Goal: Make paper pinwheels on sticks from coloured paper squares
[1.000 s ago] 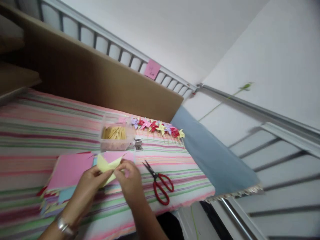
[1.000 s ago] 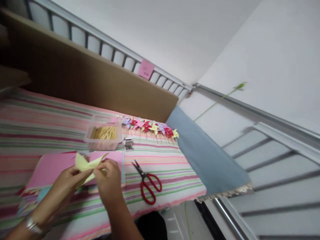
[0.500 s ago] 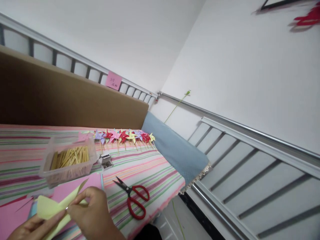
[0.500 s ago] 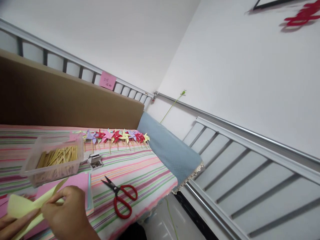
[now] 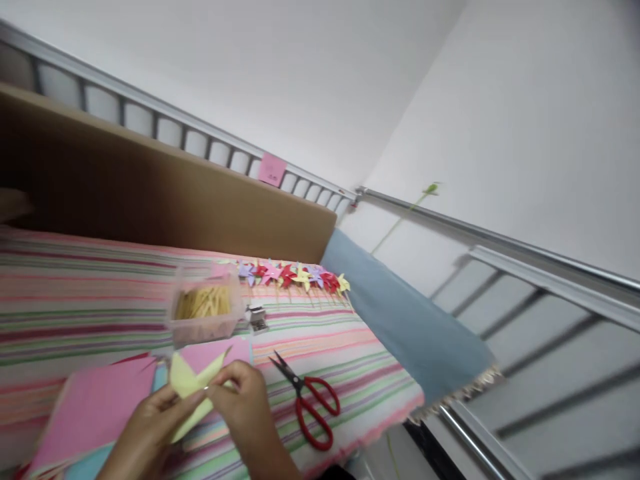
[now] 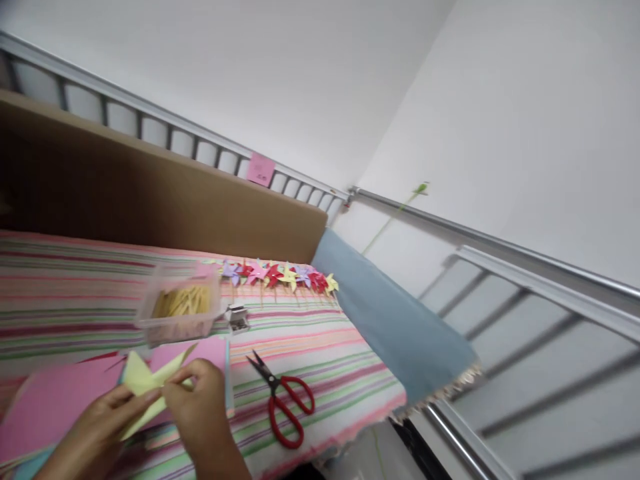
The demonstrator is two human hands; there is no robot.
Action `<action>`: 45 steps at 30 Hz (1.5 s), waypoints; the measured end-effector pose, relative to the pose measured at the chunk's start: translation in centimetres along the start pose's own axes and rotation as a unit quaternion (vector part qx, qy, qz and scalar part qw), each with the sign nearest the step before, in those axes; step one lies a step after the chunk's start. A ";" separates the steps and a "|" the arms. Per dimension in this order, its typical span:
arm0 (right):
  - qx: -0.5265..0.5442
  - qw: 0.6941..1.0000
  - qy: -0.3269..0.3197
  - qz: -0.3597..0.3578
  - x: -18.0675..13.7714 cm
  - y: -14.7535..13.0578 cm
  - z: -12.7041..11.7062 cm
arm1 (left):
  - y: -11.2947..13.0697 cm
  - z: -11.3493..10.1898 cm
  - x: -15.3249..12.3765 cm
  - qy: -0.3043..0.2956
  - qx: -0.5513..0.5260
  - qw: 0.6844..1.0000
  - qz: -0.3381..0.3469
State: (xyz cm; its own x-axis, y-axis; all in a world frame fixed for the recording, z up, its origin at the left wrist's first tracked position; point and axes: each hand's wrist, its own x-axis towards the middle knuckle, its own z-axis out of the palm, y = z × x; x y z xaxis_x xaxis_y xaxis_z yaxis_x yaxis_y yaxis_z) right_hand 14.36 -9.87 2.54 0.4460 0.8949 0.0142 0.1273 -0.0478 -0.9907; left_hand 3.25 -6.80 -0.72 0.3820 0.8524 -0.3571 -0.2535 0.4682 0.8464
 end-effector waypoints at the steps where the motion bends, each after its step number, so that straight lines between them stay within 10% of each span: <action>1: -0.002 1.000 -0.007 -0.006 0.1 0.1 -0.1 | 0.1 0.1 0.0 -0.011 -0.028 0.999 0.021; 45: 0.021 0.998 -0.052 -0.040 0.0 1.0 0.4 | 0.8 -0.1 -0.7 -0.078 -0.091 0.992 0.038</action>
State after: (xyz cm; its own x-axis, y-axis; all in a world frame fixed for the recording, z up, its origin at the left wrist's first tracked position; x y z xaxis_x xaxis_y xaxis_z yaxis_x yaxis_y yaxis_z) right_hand 14.12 -9.70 1.48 0.3421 0.9361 0.0812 0.1199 0.0422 -0.9919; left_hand 2.62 -7.00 0.20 0.4844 0.8474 -0.2172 -0.4378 0.4498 0.7785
